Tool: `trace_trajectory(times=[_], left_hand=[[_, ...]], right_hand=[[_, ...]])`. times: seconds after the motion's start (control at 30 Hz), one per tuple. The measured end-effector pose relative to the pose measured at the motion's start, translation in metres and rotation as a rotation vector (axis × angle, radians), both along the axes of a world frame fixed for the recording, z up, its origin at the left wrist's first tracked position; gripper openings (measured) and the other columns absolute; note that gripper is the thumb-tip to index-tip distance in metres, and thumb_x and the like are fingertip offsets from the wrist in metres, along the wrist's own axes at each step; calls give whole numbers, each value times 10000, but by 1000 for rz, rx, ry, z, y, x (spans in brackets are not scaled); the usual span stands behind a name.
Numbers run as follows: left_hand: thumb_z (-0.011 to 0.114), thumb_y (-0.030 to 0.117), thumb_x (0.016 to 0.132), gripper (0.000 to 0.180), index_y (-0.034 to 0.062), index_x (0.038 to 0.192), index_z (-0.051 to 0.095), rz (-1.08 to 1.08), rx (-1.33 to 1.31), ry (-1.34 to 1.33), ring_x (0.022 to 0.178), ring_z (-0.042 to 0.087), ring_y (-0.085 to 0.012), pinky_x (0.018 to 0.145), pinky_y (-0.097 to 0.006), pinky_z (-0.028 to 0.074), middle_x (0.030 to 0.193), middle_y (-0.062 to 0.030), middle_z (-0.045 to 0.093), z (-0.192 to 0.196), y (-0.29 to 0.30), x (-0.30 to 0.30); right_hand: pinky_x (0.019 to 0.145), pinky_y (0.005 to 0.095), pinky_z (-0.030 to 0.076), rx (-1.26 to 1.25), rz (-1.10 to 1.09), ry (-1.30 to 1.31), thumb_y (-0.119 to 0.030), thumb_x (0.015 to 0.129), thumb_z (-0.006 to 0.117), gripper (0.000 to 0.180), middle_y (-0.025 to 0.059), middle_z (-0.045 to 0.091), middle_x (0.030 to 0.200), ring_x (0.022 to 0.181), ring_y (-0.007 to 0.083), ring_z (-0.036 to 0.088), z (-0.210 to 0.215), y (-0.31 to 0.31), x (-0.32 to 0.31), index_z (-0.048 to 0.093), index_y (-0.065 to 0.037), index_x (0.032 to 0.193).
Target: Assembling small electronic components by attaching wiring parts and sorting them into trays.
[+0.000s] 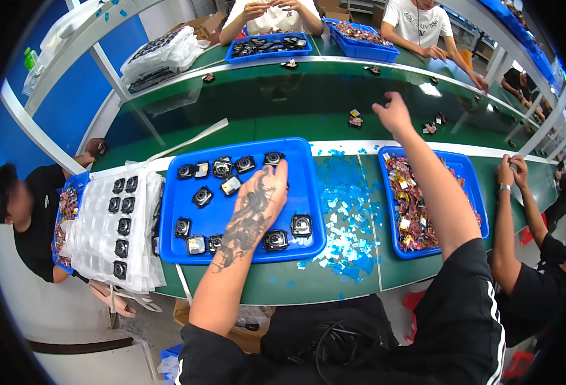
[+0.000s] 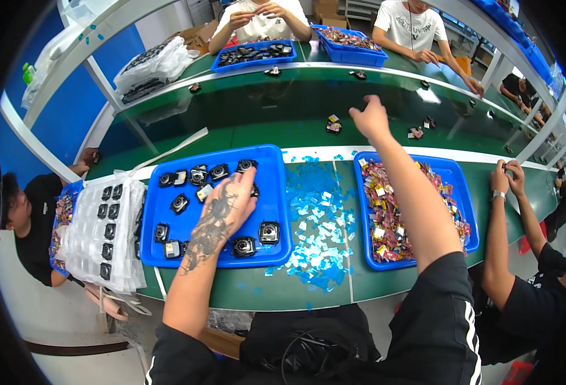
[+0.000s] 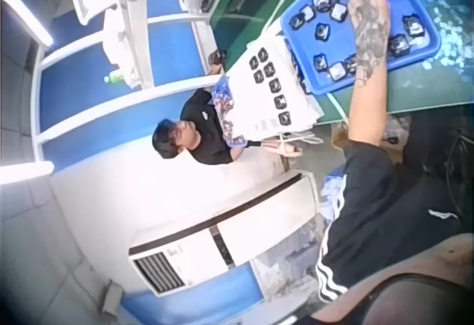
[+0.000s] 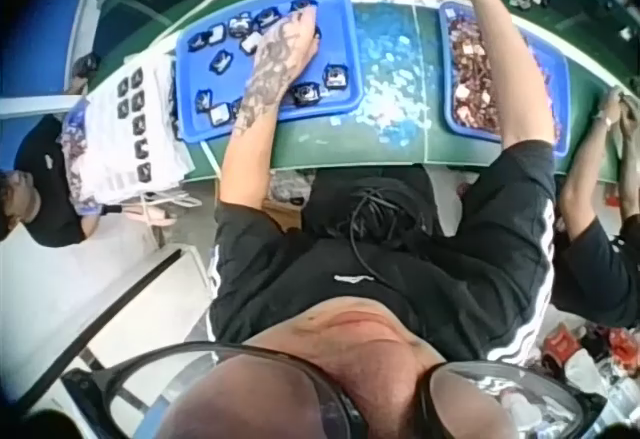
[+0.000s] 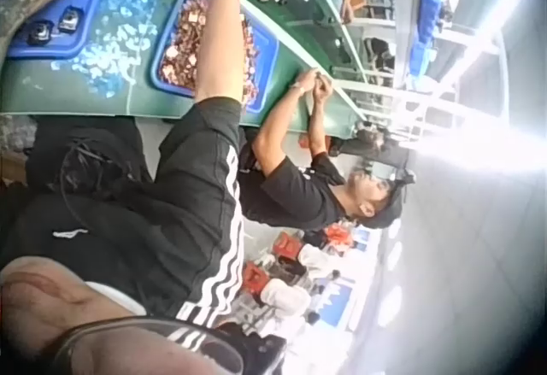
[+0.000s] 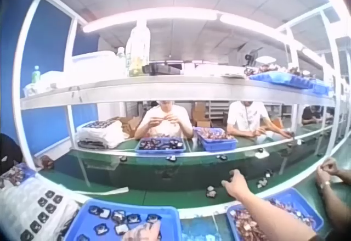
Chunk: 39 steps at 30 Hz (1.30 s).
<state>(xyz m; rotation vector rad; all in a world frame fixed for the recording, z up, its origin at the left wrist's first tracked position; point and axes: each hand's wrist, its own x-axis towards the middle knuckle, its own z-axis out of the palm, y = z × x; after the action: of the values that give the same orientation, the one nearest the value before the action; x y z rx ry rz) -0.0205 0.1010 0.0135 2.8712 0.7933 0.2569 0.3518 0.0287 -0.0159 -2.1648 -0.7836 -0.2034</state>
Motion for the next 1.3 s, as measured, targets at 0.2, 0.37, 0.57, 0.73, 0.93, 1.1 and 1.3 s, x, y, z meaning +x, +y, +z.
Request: trace_trajectory(times=[0.2,0.37,0.57,0.73,0.93,1.1,1.3], left_hand=[[647,66,779,481,2,1225,477,46,37,166,1024,620,-386,880,-455,507,1111,-277,610,8,4,-14],[603,21,820,294,-18,1110,579,40,-106,-77,996,650,-340,878,-419,520,1045,-262,644,5,8,-10],[584,2,889,136,-2,1023,559,-39,-1057,-699,866,698,-244,733,-311,581,930,-102,642,9,-14,3],[629,82,910,257,2,1111,492,14,-1804,-906,907,686,-257,754,-308,575,985,-114,623,6,-26,15],[619,78,916,250,-1,1143,552,62,-1814,-966,861,650,-187,812,-301,558,970,-88,649,1,-30,9],[626,68,908,238,21,1128,549,73,-1756,-862,720,632,-138,709,-253,538,944,-77,660,1,-39,10],[641,29,884,203,12,1079,591,104,-1706,-827,822,609,-108,718,-222,495,930,-62,648,5,-44,12]], right_hand=[[647,290,484,37,298,88,-132,815,670,192,52,644,722,666,142,603,55,-77,-18,668,2,952],[647,332,503,-391,505,-90,-91,770,683,122,103,637,712,668,211,631,61,-127,-38,669,0,850],[671,388,510,-492,370,-136,-280,792,737,287,160,648,767,736,302,645,39,-116,-75,670,-2,770],[672,433,521,-503,198,-171,-217,774,684,204,163,661,726,731,345,658,22,-115,-63,650,-20,735],[595,308,473,-79,291,-80,-120,853,649,152,103,617,689,624,174,590,62,-132,-92,601,14,799],[641,173,437,359,439,432,-45,900,627,73,-22,598,825,724,27,537,71,-156,-141,595,-1,949],[627,185,461,468,536,720,-41,909,598,132,55,659,889,687,57,570,62,-167,-181,609,-2,1034]])
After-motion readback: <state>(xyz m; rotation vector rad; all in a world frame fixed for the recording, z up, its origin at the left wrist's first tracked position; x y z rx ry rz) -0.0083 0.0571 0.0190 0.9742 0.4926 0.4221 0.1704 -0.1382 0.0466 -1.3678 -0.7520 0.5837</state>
